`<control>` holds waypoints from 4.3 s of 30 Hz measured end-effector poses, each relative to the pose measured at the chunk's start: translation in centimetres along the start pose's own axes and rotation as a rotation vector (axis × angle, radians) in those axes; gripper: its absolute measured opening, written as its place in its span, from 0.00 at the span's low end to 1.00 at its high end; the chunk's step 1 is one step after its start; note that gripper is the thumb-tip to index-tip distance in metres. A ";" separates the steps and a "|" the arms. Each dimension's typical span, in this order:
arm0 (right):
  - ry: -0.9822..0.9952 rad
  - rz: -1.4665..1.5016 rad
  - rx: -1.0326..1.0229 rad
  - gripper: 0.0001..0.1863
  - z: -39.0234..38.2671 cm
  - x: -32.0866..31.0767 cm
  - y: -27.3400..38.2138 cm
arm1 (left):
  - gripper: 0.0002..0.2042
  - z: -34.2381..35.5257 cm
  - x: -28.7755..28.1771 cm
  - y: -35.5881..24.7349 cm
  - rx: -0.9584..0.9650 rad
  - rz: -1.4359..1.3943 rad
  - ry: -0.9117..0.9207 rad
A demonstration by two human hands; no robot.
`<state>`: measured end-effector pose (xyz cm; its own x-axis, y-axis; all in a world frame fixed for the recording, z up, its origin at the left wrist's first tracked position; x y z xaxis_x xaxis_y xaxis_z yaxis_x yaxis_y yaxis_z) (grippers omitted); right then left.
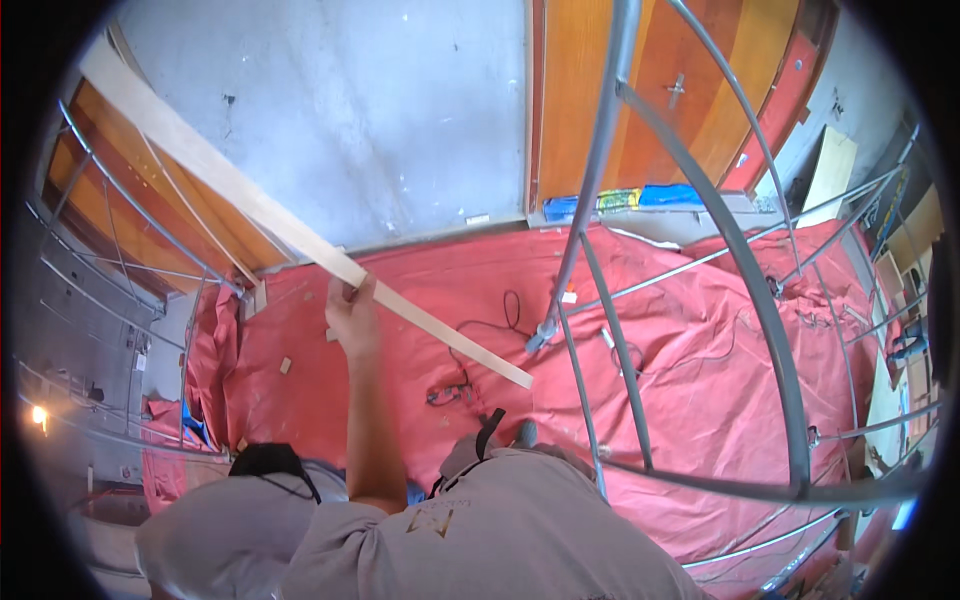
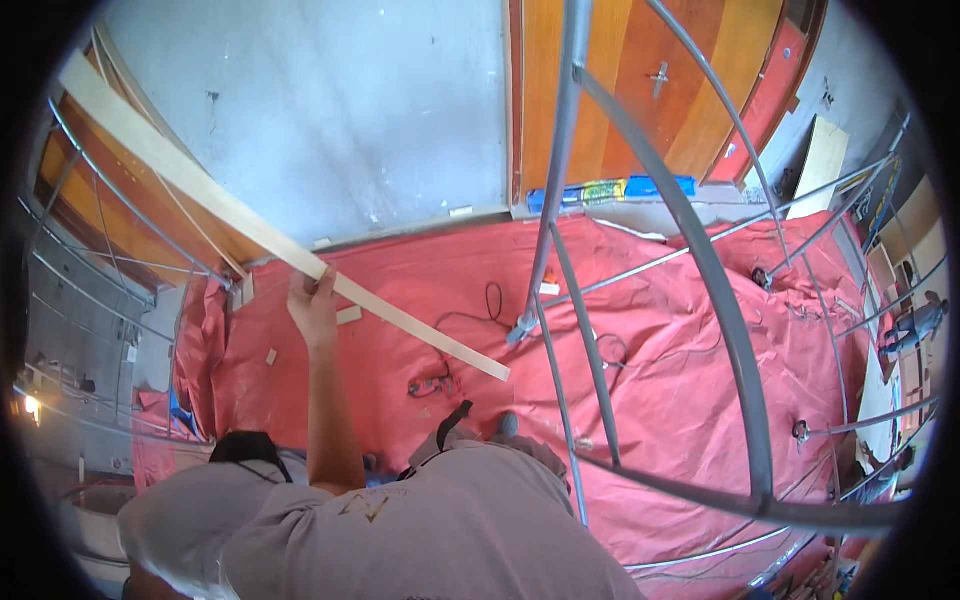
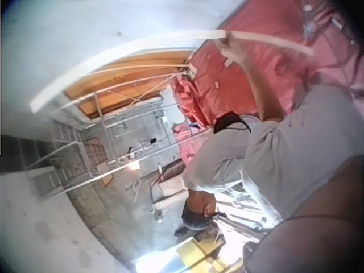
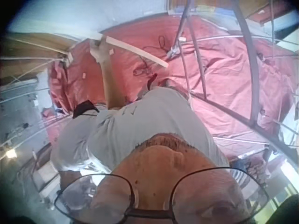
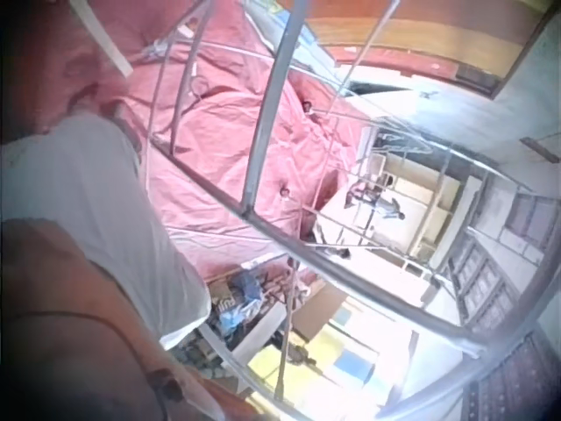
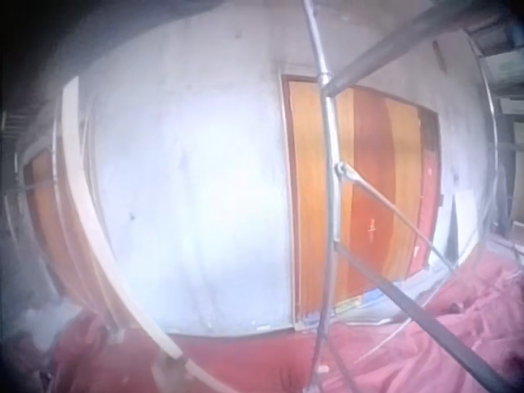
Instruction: The person measures and marks wooden strips with a pencil and square, holds the strips against a wall frame, and places them on a workbench where another person uses a hand plane.
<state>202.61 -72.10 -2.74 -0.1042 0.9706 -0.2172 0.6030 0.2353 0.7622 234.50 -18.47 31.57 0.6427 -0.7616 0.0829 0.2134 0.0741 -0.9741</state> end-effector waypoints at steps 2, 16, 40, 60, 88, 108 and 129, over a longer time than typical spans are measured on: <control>-0.003 0.014 0.009 0.37 3.0 0.2 2.0 | 0.08 1.8 1.4 -2.0 -0.087 0.071 -0.065; 0.019 0.148 0.145 0.39 24.6 7.9 16.9 | 0.13 25.9 3.2 9.8 -0.018 -0.105 -0.213; -0.010 1.014 -0.612 0.33 60.9 8.5 82.0 | 0.29 62.3 19.2 18.9 -0.475 -0.458 -0.042; -0.191 0.883 -0.582 0.18 81.5 5.0 93.1 | 0.26 77.8 24.5 27.2 -0.574 -0.371 -0.068; -0.107 0.938 -0.544 0.15 85.8 9.8 97.9 | 0.22 86.8 23.6 27.8 -0.585 -0.326 0.076; -0.054 0.911 -0.600 0.17 86.1 11.5 101.2 | 0.20 89.4 22.4 27.2 -0.510 -0.371 0.053; -0.053 0.887 -0.613 0.19 87.5 12.4 102.9 | 0.19 90.8 21.2 27.6 -0.492 -0.418 0.011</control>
<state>332.57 -40.37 19.60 0.2185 0.8073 0.5482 -0.0533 -0.5510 0.8328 320.84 25.85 25.54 0.5705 -0.6689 0.4766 0.0799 -0.5323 -0.8428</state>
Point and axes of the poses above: each hand's wrist, its own z-axis towards the middle knuckle, its own x-axis out of the palm, y = z × x, the point moved 5 cm from there along z, towards the middle knuckle, and after that the axes turned 6 degrees about -x, right-handed, at the moved point
